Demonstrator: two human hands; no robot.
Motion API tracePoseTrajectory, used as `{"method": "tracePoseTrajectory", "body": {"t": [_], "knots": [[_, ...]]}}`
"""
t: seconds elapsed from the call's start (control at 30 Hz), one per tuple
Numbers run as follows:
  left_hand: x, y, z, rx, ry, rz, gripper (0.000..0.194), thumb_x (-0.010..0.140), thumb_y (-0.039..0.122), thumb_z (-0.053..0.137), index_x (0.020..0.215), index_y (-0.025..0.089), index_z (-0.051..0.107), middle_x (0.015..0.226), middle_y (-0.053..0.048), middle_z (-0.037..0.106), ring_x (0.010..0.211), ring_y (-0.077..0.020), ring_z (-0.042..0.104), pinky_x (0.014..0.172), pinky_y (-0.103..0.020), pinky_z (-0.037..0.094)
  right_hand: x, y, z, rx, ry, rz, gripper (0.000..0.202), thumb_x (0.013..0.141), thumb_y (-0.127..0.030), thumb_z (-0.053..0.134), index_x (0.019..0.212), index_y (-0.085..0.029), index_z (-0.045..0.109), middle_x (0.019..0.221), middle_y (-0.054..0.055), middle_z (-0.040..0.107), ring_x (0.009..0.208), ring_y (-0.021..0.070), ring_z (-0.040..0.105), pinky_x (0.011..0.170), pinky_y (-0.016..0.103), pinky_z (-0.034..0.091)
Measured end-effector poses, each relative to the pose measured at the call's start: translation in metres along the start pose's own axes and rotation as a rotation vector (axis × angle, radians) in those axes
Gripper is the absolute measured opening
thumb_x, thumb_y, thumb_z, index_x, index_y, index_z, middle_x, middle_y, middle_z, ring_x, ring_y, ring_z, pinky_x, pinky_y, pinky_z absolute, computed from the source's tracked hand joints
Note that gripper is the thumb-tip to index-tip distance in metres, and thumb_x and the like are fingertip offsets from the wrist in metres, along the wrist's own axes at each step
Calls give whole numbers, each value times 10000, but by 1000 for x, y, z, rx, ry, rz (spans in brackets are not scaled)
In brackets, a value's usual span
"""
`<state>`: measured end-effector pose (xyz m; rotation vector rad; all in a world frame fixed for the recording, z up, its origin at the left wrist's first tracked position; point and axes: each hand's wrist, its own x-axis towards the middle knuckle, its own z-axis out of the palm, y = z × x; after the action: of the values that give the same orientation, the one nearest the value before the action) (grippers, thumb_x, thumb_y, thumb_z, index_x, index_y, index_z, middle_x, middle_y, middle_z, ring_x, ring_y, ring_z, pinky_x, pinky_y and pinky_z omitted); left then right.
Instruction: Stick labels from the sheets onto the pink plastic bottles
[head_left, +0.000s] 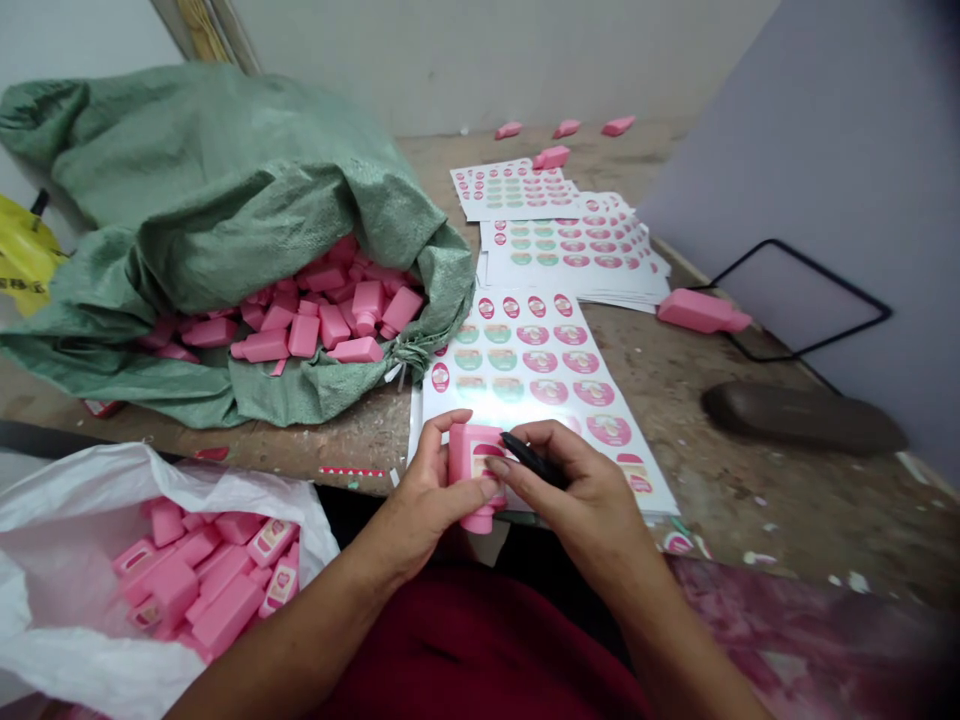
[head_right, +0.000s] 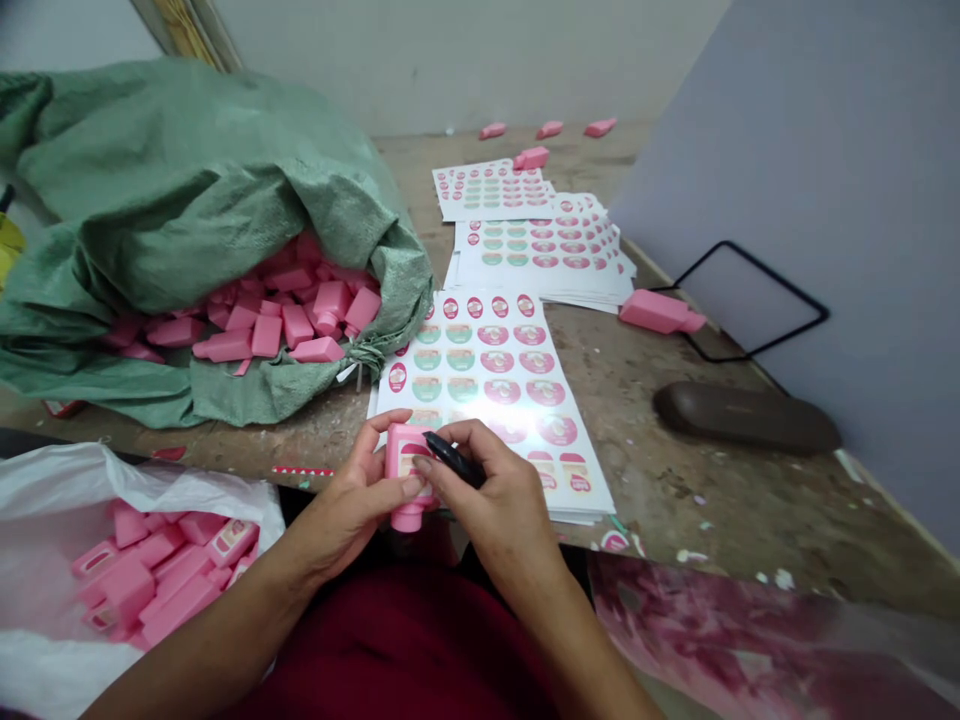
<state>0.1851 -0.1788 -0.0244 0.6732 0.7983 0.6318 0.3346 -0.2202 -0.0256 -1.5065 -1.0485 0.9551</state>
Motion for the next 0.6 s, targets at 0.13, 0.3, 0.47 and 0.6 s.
{"method": "tracePoseTrajectory", "body": {"t": [0.13, 0.3, 0.47, 0.6], "knots": [[1, -2, -4, -133, -111, -21, 584, 772, 262, 790, 1266, 273, 477, 1054, -33, 662, 905, -147, 630, 841, -301, 483, -1, -1, 0, 59, -27, 24, 201, 749, -368, 733, 693, -207, 625, 616, -36, 540, 583, 127, 483, 525, 240, 410], [3, 0, -6, -196, -168, -47, 597, 696, 279, 855, 1188, 273, 517, 1053, -34, 651, 901, -170, 630, 812, -334, 515, -2, 4, 2, 255, -29, 89, 272, 749, -421, 769, 698, -208, 608, 656, -25, 533, 610, 128, 478, 533, 233, 436], [5, 6, -6, -188, -166, -37, 567, 719, 256, 837, 1190, 276, 521, 1031, -25, 644, 876, -153, 626, 781, -300, 520, -4, 2, 8, 456, -22, 139, 325, 683, -428, 820, 690, -204, 585, 682, -24, 524, 630, 130, 501, 571, 248, 473], [6, 9, -3, -247, -123, -43, 513, 758, 239, 801, 1172, 256, 499, 979, -20, 643, 812, -123, 621, 757, -266, 510, -9, -2, 7, 276, 39, -28, 234, 798, -380, 746, 721, -218, 596, 675, -27, 532, 625, 130, 500, 567, 246, 448]]}}
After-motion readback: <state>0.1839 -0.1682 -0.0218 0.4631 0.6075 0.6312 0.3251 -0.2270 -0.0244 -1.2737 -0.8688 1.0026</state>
